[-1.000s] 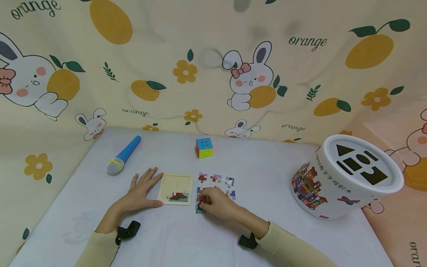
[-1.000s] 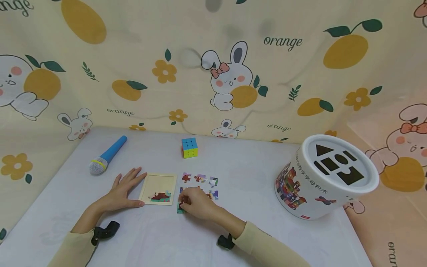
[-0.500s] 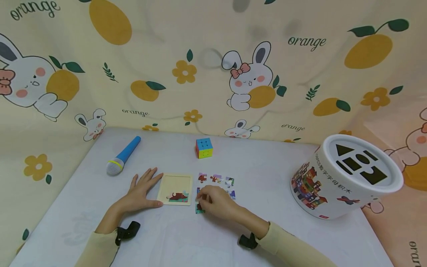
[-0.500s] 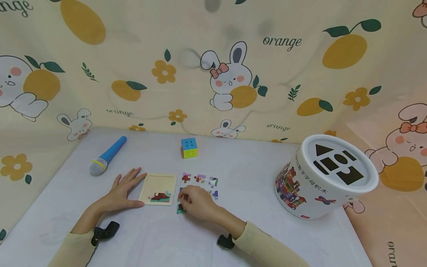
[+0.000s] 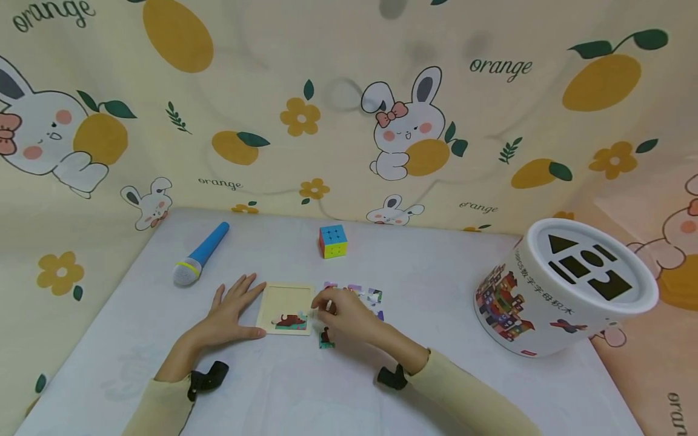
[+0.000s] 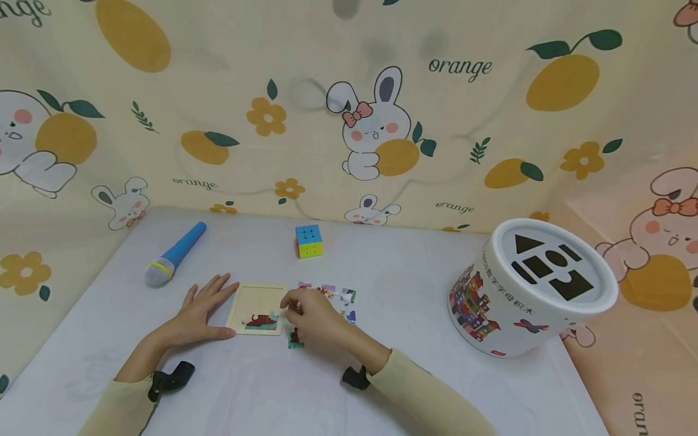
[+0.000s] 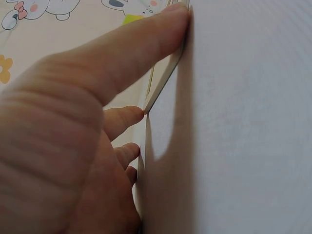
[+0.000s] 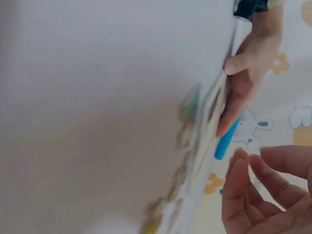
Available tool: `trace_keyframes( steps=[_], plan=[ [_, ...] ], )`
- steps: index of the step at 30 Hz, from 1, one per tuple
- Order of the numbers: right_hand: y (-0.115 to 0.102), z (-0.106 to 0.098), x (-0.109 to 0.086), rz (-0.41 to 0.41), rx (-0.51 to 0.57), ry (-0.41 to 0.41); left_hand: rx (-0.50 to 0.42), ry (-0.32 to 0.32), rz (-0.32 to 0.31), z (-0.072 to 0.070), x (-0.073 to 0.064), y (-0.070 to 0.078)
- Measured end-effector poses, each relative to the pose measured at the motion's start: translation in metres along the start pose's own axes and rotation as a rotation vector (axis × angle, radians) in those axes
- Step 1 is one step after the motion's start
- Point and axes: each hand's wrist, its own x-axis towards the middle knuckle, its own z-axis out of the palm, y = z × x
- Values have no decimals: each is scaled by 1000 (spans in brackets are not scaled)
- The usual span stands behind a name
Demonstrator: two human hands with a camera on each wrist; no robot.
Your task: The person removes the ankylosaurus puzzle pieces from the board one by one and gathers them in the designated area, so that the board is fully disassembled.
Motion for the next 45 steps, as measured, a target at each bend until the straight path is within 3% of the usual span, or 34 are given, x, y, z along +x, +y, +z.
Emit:
trace_keyframes(
  steps=[9,15,30,41,45],
  plan=[
    [-14,20,33,6,12,-149,8,-7,-7,-2,-1,0],
    [-14,32,46,23,10,-196,2,6,26,-3,-2,2],
    [-12,43,48,-11,-18,-206,10,3,17,-5,-1,4],
    [-11,48,52,34,-97,-232,-16,-4,17,-4,-1,5],
    [-10,49,52,36,-78,-229,-12,0,17,-4,-1,5]
  ],
)
